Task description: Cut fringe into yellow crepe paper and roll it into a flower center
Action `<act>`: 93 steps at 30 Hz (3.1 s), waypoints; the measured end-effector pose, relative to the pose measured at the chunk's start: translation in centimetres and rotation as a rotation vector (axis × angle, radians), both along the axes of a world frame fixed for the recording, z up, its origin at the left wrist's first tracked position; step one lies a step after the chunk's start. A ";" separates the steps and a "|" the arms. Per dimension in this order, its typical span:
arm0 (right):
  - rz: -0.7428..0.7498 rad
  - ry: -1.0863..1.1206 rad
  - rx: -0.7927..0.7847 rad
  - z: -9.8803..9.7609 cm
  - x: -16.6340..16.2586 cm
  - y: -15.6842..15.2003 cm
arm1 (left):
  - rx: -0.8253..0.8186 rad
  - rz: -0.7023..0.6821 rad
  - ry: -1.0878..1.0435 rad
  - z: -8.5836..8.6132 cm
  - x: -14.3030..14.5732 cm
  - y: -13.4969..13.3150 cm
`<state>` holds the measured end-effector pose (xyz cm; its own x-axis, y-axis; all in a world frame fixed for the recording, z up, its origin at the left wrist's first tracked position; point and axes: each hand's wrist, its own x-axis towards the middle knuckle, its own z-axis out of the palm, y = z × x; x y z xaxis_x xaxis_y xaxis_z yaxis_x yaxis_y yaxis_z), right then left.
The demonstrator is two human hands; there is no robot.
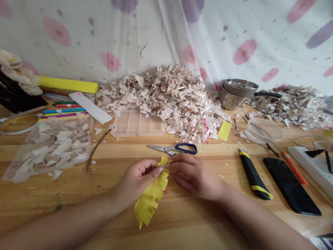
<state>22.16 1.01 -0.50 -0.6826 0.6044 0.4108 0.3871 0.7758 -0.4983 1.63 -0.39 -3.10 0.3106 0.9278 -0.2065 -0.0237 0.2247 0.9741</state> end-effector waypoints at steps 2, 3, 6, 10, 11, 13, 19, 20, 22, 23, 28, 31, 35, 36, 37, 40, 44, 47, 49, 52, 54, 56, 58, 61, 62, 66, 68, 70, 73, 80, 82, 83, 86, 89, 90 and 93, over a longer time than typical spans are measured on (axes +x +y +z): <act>0.000 0.035 -0.043 0.0 -0.1 0.0 | 0.019 -0.002 0.007 0.0 0.0 0.0; 0.002 0.051 -0.065 0.0 -0.1 0.0 | 0.025 -0.008 0.006 0.0 0.0 0.0; -0.002 0.066 -0.113 0.1 -0.2 -0.1 | 0.022 -0.039 -0.012 0.0 0.0 0.0; -0.009 0.037 -0.105 0.2 -0.1 -0.1 | 0.020 -0.037 -0.009 -0.2 -0.1 0.0; -0.007 0.029 -0.102 0.1 -0.1 -0.1 | 0.022 -0.030 0.000 -0.3 -0.1 0.0; -0.004 0.025 -0.105 0.1 -0.1 -0.1 | 0.030 -0.021 0.016 -0.3 -0.1 0.0; -0.005 0.093 -0.184 0.4 -0.4 -0.3 | 0.111 0.016 0.071 -0.1 0.1 -0.1; -0.012 0.104 -0.214 0.5 -0.5 -0.5 | 0.121 0.016 0.078 -0.1 0.2 -0.2; -0.054 0.115 -0.309 0.7 -0.7 -0.8 | 0.129 0.013 0.088 0.0 0.2 -0.2; -0.090 0.118 -0.372 0.7 -0.8 -0.9 | 0.131 0.014 0.090 0.0 0.2 -0.3; -0.236 0.239 -0.973 0.7 -1.4 -1.0 | 0.108 -0.009 0.081 -0.2 0.2 -0.5; -0.229 0.353 -1.353 0.5 -1.6 -0.8 | 0.155 -0.038 0.105 -0.3 0.2 -0.7; -0.184 0.611 -1.735 0.4 -1.6 -0.7 | 0.240 -0.053 0.171 -0.5 0.1 -1.0; -0.152 0.641 -1.823 0.3 -1.6 -0.7 | 0.253 -0.059 0.182 -0.6 0.1 -1.1; -0.115 0.652 -1.894 0.3 -1.6 -0.7 | 0.260 -0.062 0.186 -0.6 0.1 -1.1; -0.044 0.649 -1.946 0.3 -1.7 -0.9 | 0.250 -0.102 0.136 -0.3 0.1 -1.1; -0.064 0.655 -1.828 0.8 -1.6 -1.0 | 0.135 -0.214 0.036 0.5 0.1 -0.8; -0.139 0.624 -1.743 1.1 -1.7 -1.2 | 0.096 -0.244 0.052 0.7 0.0 -0.5; -0.184 0.598 -1.706 1.2 -1.8 -1.3 | 0.113 -0.238 0.068 0.6 0.0 -0.4; -0.200 0.601 -1.696 1.0 -1.8 -1.3 | 0.192 -0.178 0.099 0.5 0.0 -0.5; -0.161 0.622 -1.756 0.8 -1.7 -1.2 | 0.257 -0.132 0.130 0.6 0.0 -0.6; -0.111 0.624 -1.856 0.6 -1.6 -1.0 | 0.312 -0.111 0.151 0.7 0.0 -0.7; -0.088 0.605 -1.905 0.6 -1.7 -0.9 | 0.352 -0.110 0.156 0.8 0.0 -0.7; -0.138 0.573 -1.711 0.6 -2.0 -1.2 | 0.295 -0.130 0.113 0.8 0.1 -0.8; -0.153 0.559 -1.592 0.5 -2.1 -1.4 | 0.240 -0.129 0.091 0.8 0.1 -0.8; -0.182 0.413 -0.883 0.2 -1.9 -1.9 | 0.044 -0.046 0.048 0.5 0.1 -0.7; -0.150 0.273 -0.425 0.1 -1.4 -1.8 | 0.005 0.000 0.026 0.5 0.1 -0.6; -0.077 0.165 -0.075 0.0 -1.1 -1.6 | -0.021 0.025 -0.009 0.5 0.2 -0.6; -0.053 0.102 0.145 -0.1 -0.9 -1.2 | -0.043 0.037 -0.053 0.5 0.2 -0.6; -0.127 0.107 0.232 -0.7 -1.0 -1.0 | -0.060 -0.016 -0.050 0.5 0.2 -0.6; -0.137 0.103 0.270 -0.7 -0.9 -1.0 | -0.060 -0.010 -0.056 0.6 0.2 -0.5; -0.134 0.094 0.290 -0.6 -0.9 -1.1 | -0.063 -0.006 -0.058 0.6 0.3 -0.5; -0.111 0.059 0.319 -0.6 -0.9 -1.1 | -0.072 -0.009 -0.066 0.6 0.4 -0.5; -0.099 0.056 0.305 -0.7 -1.0 -1.1 | -0.077 -0.012 -0.072 0.5 0.4 -0.4; -0.099 0.060 0.299 -0.8 -1.0 -1.1 | -0.079 -0.014 -0.072 0.5 0.4 -0.4; -0.112 0.061 0.294 -0.9 -1.0 -1.0 | -0.076 -0.027 -0.075 0.4 0.3 -0.4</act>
<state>21.14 -0.02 -1.43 -0.5875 0.5234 0.6171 0.4545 0.8444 -0.2836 1.92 -0.82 -2.69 0.3525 0.9013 -0.2516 -0.0884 0.2997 0.9499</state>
